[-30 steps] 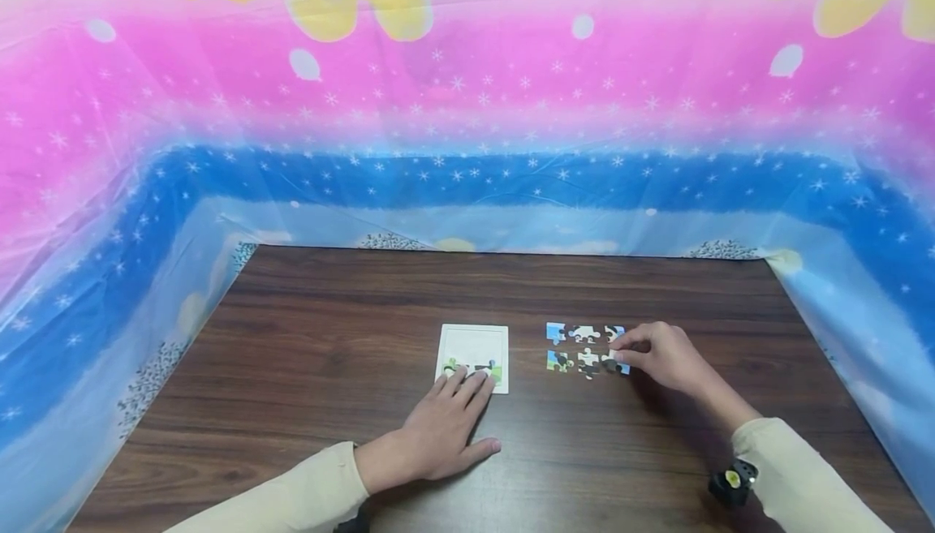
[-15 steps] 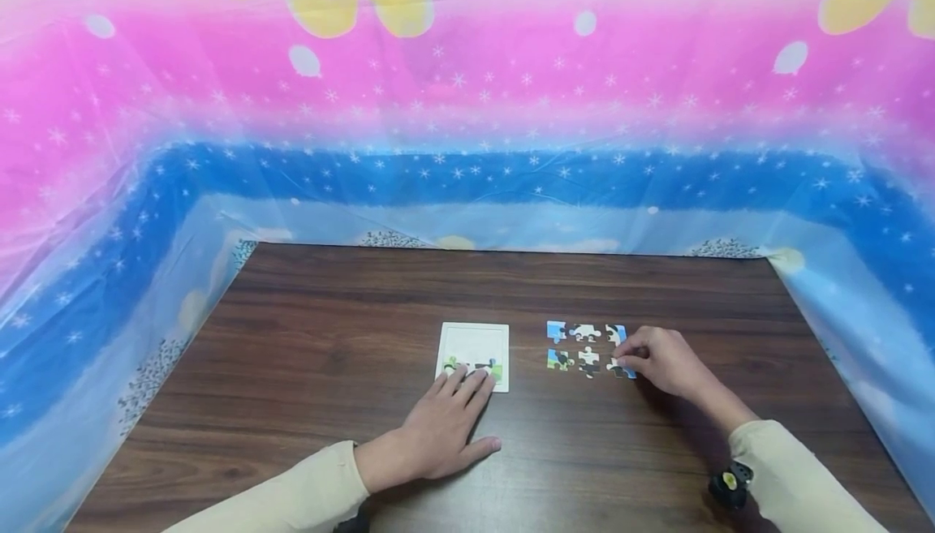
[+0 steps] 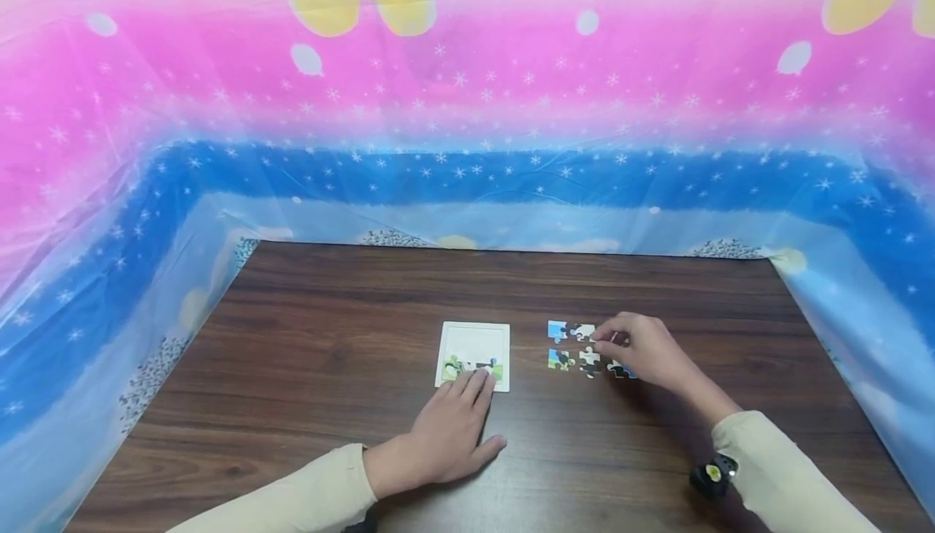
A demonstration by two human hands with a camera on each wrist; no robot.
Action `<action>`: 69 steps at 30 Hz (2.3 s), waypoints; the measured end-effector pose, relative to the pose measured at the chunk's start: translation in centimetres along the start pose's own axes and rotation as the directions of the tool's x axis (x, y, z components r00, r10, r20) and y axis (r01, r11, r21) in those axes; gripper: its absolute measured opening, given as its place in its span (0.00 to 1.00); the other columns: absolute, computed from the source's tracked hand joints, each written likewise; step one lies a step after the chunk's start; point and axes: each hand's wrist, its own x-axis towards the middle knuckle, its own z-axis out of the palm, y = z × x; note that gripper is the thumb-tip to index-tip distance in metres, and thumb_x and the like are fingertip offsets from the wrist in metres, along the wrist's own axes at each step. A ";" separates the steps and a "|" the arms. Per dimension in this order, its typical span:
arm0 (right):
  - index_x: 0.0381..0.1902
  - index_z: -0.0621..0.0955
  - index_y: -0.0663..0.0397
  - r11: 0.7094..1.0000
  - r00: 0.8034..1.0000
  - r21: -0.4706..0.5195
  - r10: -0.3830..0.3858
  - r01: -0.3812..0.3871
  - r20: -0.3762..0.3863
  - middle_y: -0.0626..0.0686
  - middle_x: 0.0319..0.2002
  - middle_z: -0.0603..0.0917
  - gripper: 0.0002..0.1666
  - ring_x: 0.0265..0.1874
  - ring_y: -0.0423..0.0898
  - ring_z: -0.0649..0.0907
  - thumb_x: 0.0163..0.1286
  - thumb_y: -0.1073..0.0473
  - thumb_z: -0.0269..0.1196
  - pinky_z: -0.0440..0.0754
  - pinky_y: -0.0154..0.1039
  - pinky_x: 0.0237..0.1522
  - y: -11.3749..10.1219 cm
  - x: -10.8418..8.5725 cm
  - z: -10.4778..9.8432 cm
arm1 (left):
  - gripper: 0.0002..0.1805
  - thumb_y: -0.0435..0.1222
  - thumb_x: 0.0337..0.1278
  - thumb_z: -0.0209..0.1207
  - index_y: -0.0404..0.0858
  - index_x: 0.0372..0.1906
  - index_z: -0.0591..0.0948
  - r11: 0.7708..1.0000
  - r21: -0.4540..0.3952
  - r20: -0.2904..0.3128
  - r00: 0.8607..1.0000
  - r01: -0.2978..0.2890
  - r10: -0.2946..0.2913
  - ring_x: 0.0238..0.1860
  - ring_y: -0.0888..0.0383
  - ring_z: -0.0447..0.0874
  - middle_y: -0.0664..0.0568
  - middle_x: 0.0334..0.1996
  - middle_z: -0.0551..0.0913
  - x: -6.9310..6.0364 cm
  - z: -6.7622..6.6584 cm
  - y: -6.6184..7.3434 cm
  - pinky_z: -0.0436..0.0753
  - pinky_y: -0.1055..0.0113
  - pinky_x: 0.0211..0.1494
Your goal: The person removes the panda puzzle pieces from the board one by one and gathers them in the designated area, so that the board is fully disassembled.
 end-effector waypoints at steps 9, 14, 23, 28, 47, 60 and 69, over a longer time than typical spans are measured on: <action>0.44 0.90 0.50 0.989 0.990 0.052 -0.138 0.136 0.028 0.44 0.40 0.89 0.07 0.37 0.39 0.85 0.69 0.59 0.70 0.86 0.41 0.39 -5.2 3.5 2.4 | 0.43 0.59 0.74 0.46 0.26 0.73 0.67 1.000 0.017 0.007 1.000 -0.018 0.018 0.75 0.41 0.65 0.31 0.73 0.67 -0.1 -0.4 1.0 0.69 0.59 0.75; 0.46 0.90 0.49 0.979 0.978 0.086 -0.192 0.185 0.077 0.44 0.42 0.89 0.09 0.41 0.40 0.85 0.70 0.57 0.69 0.86 0.42 0.42 -8.0 5.4 4.2 | 0.43 0.60 0.74 0.46 0.27 0.74 0.66 1.000 0.013 0.011 1.000 -0.027 0.027 0.75 0.41 0.65 0.32 0.74 0.66 -0.2 -0.5 0.9 0.69 0.60 0.74; 0.48 0.89 0.51 0.946 0.934 0.138 -0.315 0.294 0.167 0.44 0.43 0.88 0.11 0.39 0.37 0.85 0.71 0.56 0.69 0.85 0.36 0.42 -10.9 8.0 6.8 | 0.43 0.61 0.74 0.46 0.28 0.74 0.67 0.997 0.062 -0.018 0.999 -0.036 0.037 0.75 0.43 0.66 0.34 0.73 0.69 -0.5 -0.6 0.9 0.70 0.59 0.74; 0.47 0.90 0.50 0.934 0.915 0.158 -0.347 0.319 0.207 0.46 0.44 0.89 0.10 0.40 0.38 0.86 0.70 0.57 0.69 0.85 0.35 0.43 -11.5 9.0 7.8 | 0.44 0.62 0.73 0.46 0.28 0.74 0.68 0.999 0.045 -0.032 0.999 -0.026 0.028 0.75 0.44 0.66 0.34 0.72 0.69 -0.6 -0.6 0.8 0.71 0.59 0.73; 0.44 0.91 0.49 0.887 0.840 0.201 -0.459 0.416 0.288 0.42 0.39 0.87 0.08 0.37 0.34 0.84 0.69 0.56 0.70 0.84 0.32 0.42 -12.9 10.5 9.9 | 0.43 0.61 0.73 0.49 0.28 0.73 0.68 0.999 0.002 -0.066 0.997 -0.047 0.047 0.76 0.44 0.64 0.35 0.73 0.68 -0.7 -0.3 0.2 0.67 0.60 0.76; 0.38 0.87 0.47 0.919 0.855 0.185 -0.392 0.347 0.341 0.40 0.34 0.83 0.03 0.32 0.35 0.81 0.69 0.57 0.70 0.81 0.34 0.38 -14.0 10.2 10.2 | 0.42 0.60 0.73 0.49 0.28 0.73 0.69 0.996 -0.006 -0.067 0.994 -0.085 0.085 0.76 0.48 0.64 0.35 0.73 0.69 -0.7 -0.2 -0.2 0.64 0.61 0.77; 0.40 0.85 0.47 0.913 0.864 0.297 -0.373 0.278 0.338 0.39 0.32 0.85 0.03 0.33 0.36 0.84 0.70 0.59 0.69 0.84 0.36 0.40 -13.9 10.0 9.9 | 0.43 0.60 0.74 0.48 0.28 0.73 0.68 0.995 -0.012 -0.062 0.993 -0.097 0.096 0.77 0.47 0.62 0.34 0.73 0.68 -0.7 -0.2 -0.3 0.62 0.60 0.78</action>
